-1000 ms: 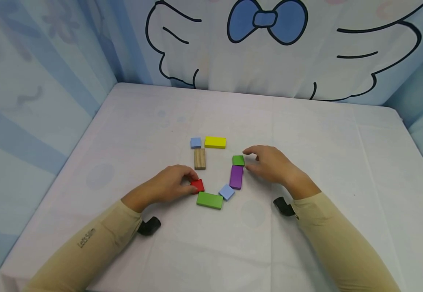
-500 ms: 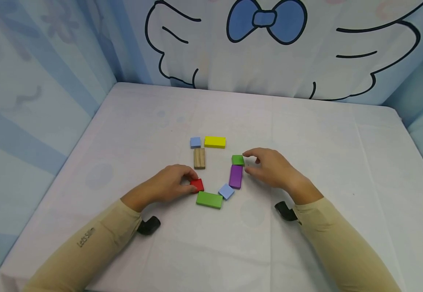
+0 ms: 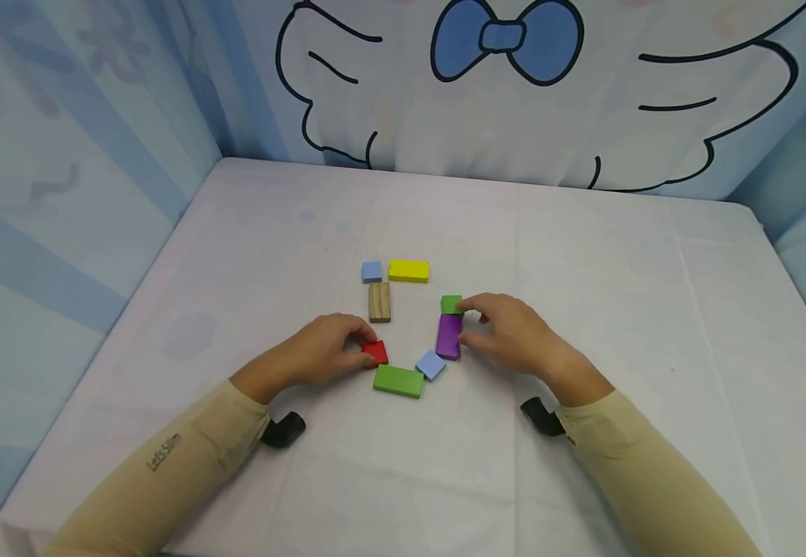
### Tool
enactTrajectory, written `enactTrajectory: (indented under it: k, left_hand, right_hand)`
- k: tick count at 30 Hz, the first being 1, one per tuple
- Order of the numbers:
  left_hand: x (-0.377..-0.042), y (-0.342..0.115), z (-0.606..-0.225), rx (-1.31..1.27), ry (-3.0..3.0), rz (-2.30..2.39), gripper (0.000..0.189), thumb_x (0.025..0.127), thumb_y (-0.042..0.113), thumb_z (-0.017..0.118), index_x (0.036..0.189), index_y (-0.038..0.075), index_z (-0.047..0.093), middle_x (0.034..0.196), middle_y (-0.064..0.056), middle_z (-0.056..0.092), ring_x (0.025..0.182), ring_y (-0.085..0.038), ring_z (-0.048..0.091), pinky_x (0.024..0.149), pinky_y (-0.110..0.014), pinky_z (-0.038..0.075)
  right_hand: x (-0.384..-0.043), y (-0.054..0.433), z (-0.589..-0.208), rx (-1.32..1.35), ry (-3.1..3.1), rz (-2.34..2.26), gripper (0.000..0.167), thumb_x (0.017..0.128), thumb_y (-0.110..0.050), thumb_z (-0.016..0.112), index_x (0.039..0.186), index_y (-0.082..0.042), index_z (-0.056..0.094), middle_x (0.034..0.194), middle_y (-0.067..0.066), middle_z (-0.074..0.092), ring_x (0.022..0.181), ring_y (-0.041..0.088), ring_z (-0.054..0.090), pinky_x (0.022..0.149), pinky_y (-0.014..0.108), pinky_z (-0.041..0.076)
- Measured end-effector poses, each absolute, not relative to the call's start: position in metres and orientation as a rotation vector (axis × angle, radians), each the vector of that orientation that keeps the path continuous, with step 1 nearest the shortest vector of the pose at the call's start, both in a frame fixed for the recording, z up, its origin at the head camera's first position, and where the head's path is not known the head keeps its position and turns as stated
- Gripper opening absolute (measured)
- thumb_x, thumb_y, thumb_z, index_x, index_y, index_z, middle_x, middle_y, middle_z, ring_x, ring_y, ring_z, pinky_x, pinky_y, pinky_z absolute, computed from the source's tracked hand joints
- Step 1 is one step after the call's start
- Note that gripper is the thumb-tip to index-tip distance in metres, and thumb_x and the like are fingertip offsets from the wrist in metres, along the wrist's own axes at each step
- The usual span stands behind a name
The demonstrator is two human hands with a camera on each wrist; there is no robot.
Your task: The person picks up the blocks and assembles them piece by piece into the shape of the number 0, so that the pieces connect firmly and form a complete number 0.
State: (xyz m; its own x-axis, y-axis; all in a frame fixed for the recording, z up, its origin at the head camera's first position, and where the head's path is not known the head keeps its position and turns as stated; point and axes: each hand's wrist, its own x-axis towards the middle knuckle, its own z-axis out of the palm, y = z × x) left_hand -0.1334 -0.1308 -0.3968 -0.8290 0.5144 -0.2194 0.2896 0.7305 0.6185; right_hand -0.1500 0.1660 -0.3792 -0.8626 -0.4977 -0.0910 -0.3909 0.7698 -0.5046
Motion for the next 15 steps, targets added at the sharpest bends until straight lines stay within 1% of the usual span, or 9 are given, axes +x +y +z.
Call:
enactTrajectory:
  k: [7, 15]
  left_hand:
    - [-0.134, -0.131, -0.397, 0.621, 2.553, 0.829, 0.03, 0.092, 0.021, 0.074, 0.117, 0.005, 0.067, 0.105, -0.001, 0.065, 0.098, -0.019, 0.057, 0.092, -0.038, 0.049]
    - [-0.134, -0.13, -0.397, 0.609, 2.553, 0.822, 0.031, 0.092, 0.022, 0.074, 0.117, 0.006, 0.067, 0.106, -0.001, 0.065, 0.101, -0.019, 0.057, 0.094, -0.039, 0.048]
  right_hand:
    - [-0.141, 0.16, -0.382, -0.768, 2.747, -0.729, 0.042, 0.09, -0.019, 0.073, 0.127, -0.002, 0.065, 0.12, 0.012, 0.066, 0.101, 0.028, 0.062, 0.09, 0.046, 0.05]
    - [-0.133, 0.152, -0.385, -0.801, 2.734, -0.678, 0.041, 0.091, -0.02, 0.073, 0.128, -0.004, 0.065, 0.115, 0.008, 0.066, 0.101, 0.026, 0.06, 0.09, 0.043, 0.05]
